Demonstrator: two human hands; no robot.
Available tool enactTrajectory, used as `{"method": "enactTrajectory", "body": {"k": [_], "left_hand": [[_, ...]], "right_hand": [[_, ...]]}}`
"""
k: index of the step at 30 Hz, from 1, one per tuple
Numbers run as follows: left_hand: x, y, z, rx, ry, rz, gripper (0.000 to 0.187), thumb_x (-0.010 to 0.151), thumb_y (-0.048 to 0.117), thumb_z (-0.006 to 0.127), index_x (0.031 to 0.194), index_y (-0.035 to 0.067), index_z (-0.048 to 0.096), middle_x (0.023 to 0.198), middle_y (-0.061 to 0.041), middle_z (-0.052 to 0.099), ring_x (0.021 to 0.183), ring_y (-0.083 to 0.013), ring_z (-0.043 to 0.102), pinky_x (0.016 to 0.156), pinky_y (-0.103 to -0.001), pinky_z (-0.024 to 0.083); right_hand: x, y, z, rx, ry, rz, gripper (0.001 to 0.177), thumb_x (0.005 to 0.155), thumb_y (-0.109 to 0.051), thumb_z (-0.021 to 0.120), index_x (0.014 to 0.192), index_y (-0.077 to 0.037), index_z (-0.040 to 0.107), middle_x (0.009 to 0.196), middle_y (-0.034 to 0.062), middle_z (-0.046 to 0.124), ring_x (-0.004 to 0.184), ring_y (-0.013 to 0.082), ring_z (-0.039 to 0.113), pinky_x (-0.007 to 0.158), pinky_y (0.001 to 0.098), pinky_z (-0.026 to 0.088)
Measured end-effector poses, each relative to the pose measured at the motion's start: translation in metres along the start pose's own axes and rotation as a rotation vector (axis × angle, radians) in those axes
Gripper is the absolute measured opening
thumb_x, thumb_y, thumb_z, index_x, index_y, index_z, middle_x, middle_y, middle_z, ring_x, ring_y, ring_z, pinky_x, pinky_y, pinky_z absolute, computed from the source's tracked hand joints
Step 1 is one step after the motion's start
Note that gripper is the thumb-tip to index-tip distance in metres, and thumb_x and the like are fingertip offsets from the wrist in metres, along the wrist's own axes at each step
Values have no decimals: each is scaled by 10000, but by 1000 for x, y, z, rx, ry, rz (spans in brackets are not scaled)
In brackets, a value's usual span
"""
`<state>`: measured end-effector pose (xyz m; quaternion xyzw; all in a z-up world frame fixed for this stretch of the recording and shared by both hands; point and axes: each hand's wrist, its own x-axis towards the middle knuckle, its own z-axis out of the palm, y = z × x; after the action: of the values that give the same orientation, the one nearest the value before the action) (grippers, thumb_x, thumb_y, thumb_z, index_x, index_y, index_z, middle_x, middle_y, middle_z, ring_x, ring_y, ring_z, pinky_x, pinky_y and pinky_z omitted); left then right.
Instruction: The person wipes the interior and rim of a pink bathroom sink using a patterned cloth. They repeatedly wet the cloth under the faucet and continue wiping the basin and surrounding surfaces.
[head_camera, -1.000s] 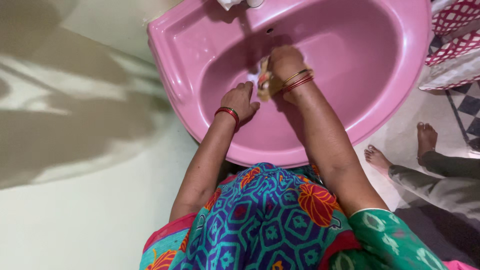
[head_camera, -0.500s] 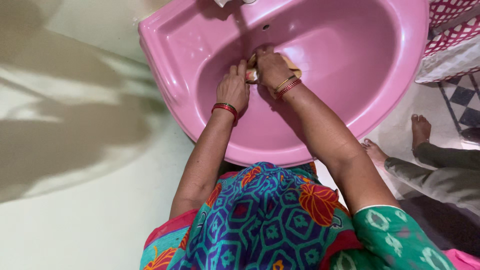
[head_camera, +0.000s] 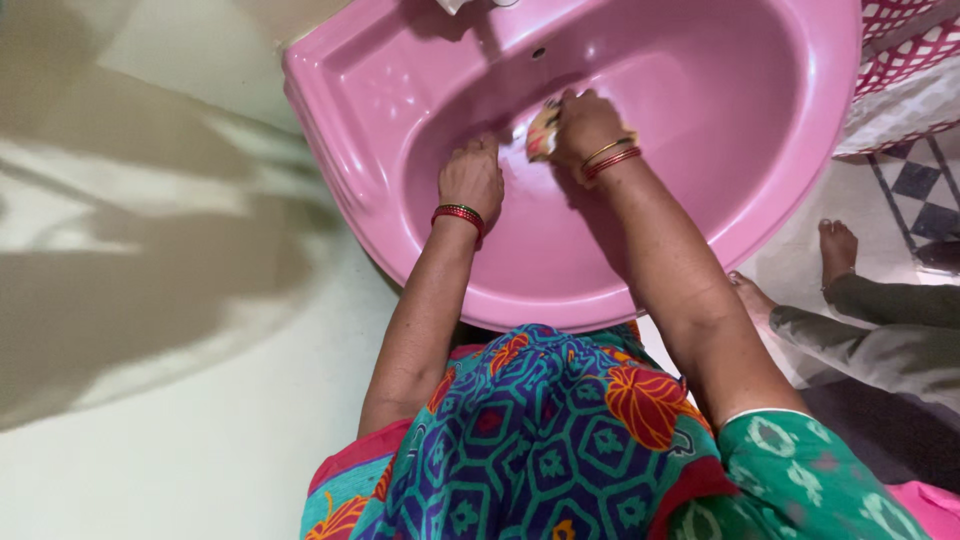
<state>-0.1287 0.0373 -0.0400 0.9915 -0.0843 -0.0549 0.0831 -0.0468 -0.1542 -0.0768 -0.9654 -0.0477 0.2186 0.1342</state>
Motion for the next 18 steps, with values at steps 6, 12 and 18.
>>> {"method": "enactTrajectory", "body": {"k": [6,12,18], "left_hand": [[2,-4,2,8,-9,-15,260,908,91,625,1161,32,615,1105,-195,685,1004,-375,681,846,-473,576],[3,-5,-4,-36,22,-16,228,881,103,630,1104,55,626,1084,-192,686,979,-382,680,818,-486,569],[7,-13,4,-35,40,-33,234,902,98,624,1130,45,622,1077,-196,691,984,-378,682,827,-486,568]], "right_hand": [[-23,-31,28,116,145,-159,528,836,-149,802,1308,-86,574,1241,247,607,1151,401,626,959,462,541],[-50,-7,1,-26,-191,-292,504,799,-192,804,1282,-194,661,1322,199,563,1168,384,606,985,469,517],[-35,50,-36,-322,254,-207,525,845,-318,757,1302,-86,644,1276,224,572,1213,409,563,915,540,509]]}}
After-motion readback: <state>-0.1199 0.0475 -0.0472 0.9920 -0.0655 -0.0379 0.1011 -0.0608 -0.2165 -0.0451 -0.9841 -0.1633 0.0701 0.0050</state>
